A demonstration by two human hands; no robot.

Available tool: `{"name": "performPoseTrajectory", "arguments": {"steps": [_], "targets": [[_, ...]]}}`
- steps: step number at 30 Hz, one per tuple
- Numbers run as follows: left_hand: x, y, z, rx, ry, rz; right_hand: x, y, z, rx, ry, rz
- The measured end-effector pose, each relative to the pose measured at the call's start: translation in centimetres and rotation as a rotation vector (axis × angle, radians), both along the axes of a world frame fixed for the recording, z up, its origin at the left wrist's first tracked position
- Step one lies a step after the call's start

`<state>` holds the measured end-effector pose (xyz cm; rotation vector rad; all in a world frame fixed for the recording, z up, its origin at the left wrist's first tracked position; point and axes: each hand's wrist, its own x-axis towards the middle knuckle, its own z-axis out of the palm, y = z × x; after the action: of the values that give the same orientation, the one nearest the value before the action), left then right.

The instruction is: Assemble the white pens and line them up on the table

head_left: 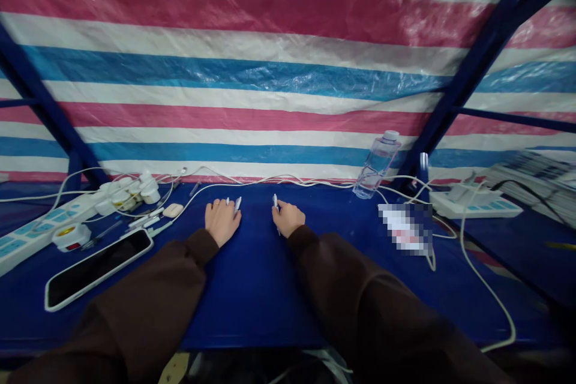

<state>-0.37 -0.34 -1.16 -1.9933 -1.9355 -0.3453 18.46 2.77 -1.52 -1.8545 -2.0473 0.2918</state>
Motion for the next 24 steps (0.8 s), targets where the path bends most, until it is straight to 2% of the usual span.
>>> {"name": "performPoseTrajectory", "arguments": {"steps": [14,17,24], "targets": [[0.34,0.25,-0.09,0.003,-0.102,-0.129,-0.25,-0.18,-0.03,-0.005,-0.064,0.012],[0.44,0.22,0.06,0.092,-0.151,-0.185,-0.26,-0.17,-0.09,0.003,-0.05,-0.003],[0.6,-0.19,0.52,0.432,-0.255,-0.326,-0.11,-0.61,0.52,-0.006,0.008,-0.03]]}}
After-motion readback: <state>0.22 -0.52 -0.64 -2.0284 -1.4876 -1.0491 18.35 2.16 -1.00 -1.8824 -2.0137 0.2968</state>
